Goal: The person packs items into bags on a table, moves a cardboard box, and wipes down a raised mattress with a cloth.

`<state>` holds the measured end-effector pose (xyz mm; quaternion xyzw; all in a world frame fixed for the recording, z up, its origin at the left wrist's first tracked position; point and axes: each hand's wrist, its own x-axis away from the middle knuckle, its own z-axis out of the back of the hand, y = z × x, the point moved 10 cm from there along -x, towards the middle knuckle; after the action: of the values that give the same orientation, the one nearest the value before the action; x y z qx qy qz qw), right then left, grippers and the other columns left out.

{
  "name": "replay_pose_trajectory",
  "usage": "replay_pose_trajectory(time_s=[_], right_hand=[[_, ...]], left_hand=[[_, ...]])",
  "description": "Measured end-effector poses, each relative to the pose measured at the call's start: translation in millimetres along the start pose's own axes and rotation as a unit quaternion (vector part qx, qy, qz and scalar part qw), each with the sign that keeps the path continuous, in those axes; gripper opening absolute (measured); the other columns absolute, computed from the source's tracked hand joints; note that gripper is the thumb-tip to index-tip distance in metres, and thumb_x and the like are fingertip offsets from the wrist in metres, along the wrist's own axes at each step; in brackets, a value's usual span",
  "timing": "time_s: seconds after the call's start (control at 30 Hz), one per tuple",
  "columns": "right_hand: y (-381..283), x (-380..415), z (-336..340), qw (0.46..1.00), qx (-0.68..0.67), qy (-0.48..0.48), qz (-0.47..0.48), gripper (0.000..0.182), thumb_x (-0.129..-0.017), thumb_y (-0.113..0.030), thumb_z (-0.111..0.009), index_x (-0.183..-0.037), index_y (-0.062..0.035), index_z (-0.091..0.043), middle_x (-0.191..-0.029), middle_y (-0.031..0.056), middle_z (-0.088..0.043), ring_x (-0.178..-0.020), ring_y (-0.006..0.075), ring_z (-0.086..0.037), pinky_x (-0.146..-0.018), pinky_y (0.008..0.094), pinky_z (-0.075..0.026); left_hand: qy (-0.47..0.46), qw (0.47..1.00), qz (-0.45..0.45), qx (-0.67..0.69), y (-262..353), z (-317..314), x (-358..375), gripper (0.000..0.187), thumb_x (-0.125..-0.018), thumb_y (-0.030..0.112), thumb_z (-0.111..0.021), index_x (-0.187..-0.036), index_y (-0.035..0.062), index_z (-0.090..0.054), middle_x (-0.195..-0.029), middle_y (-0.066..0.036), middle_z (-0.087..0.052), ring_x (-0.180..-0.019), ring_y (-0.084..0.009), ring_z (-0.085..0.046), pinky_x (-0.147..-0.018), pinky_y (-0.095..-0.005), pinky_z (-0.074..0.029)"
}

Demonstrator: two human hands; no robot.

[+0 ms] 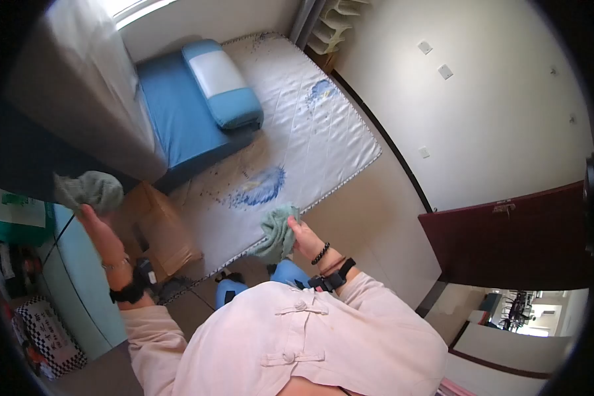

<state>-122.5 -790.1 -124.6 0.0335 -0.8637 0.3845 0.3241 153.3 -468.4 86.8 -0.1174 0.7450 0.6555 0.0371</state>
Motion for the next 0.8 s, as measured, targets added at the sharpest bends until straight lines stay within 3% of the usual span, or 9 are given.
replay_pose_trajectory(time_s=[0.03,0.07,0.13,0.23,0.37,0.5,0.6,0.67,0.8], right_hand=[[-5,6,22,0.999,0.030,0.018,0.001,0.043,-0.091,-0.034,-0.037,-0.118,-0.0009,-0.043,-0.112,0.0101,-0.053,-0.098,0.0204,-0.054,-0.085,0.0351,-0.043],[-15,13,49,0.998,0.052,0.041,0.021,0.041,-0.089,-0.033,-0.041,-0.112,0.0001,-0.048,-0.105,0.0087,-0.055,-0.093,0.0182,-0.054,-0.082,0.0326,-0.043],[-43,28,90,0.993,0.088,0.058,0.054,0.040,-0.088,-0.033,-0.045,-0.108,0.0012,-0.052,-0.100,0.0078,-0.057,-0.089,0.0168,-0.055,-0.078,0.0305,-0.043],[-83,63,133,0.989,0.072,0.096,0.084,0.040,-0.089,-0.031,-0.042,-0.111,0.0019,-0.048,-0.105,0.0096,-0.055,-0.093,0.0191,-0.054,-0.081,0.0319,-0.043],[-90,74,194,0.980,0.058,0.143,0.122,0.040,-0.090,-0.031,-0.040,-0.111,0.0027,-0.046,-0.106,0.0104,-0.054,-0.094,0.0198,-0.054,-0.080,0.0327,-0.043],[-74,58,196,0.982,0.027,0.156,0.106,0.038,-0.091,-0.029,-0.038,-0.109,0.0033,-0.047,-0.103,0.0103,-0.055,-0.092,0.0198,-0.054,-0.080,0.0333,-0.043],[-57,53,178,0.979,0.025,0.168,0.110,0.037,-0.091,-0.028,-0.038,-0.108,0.0034,-0.047,-0.103,0.0104,-0.055,-0.093,0.0205,-0.054,-0.080,0.0333,-0.043],[-46,58,165,0.980,-0.012,0.161,0.115,0.037,-0.091,-0.028,-0.038,-0.109,0.0035,-0.047,-0.104,0.0106,-0.055,-0.093,0.0211,-0.054,-0.080,0.0335,-0.043],[-37,55,142,0.983,0.002,0.134,0.122,0.040,-0.091,-0.030,-0.037,-0.112,0.0040,-0.045,-0.108,0.0108,-0.054,-0.096,0.0219,-0.054,-0.082,0.0348,-0.043]], left_hand=[[0.032,0.996,-0.066,-0.045,31,-6,-5,0.053,-0.088,0.033,-0.043,-0.129,0.0045,-0.024,-0.124,-0.015,-0.038,-0.106,-0.0254,-0.046,-0.088,-0.0383,-0.038],[0.039,0.952,-0.243,-0.180,41,9,-31,0.050,-0.088,0.035,-0.042,-0.124,0.0021,-0.030,-0.119,-0.017,-0.043,-0.104,-0.0274,-0.048,-0.088,-0.0379,-0.039],[0.156,0.702,-0.537,-0.442,55,18,-55,0.041,-0.088,0.032,-0.041,-0.115,-0.0004,-0.040,-0.110,-0.019,-0.049,-0.098,-0.0305,-0.051,-0.087,-0.0396,-0.039],[0.253,0.489,-0.611,-0.569,170,-83,-23,0.027,-0.085,0.018,-0.043,-0.106,0.0008,-0.049,-0.106,-0.019,-0.051,-0.097,-0.0339,-0.049,-0.088,-0.0503,-0.033],[0.224,0.569,-0.600,-0.516,234,-148,-31,0.036,-0.080,0.024,-0.051,-0.112,0.0067,-0.050,-0.118,-0.022,-0.043,-0.103,-0.0396,-0.042,-0.086,-0.0477,-0.035],[0.150,0.592,-0.377,-0.696,108,-142,-118,0.034,-0.078,0.027,-0.054,-0.111,0.0171,-0.053,-0.124,-0.020,-0.039,-0.099,-0.0378,-0.045,-0.082,-0.0469,-0.038],[0.164,0.640,-0.431,-0.615,71,-135,-93,0.030,-0.077,0.025,-0.054,-0.106,0.0177,-0.056,-0.124,-0.019,-0.039,-0.096,-0.0374,-0.047,-0.081,-0.0484,-0.038],[0.021,0.681,-0.253,-0.687,14,-125,-99,0.034,-0.082,0.028,-0.047,-0.112,0.0126,-0.051,-0.128,-0.025,-0.030,-0.105,-0.0415,-0.043,-0.086,-0.0539,-0.034],[0.042,0.589,-0.274,-0.759,24,-120,-98,0.033,-0.081,0.031,-0.046,-0.106,0.0118,-0.057,-0.129,-0.020,-0.034,-0.103,-0.0387,-0.046,-0.090,-0.0576,-0.028]])
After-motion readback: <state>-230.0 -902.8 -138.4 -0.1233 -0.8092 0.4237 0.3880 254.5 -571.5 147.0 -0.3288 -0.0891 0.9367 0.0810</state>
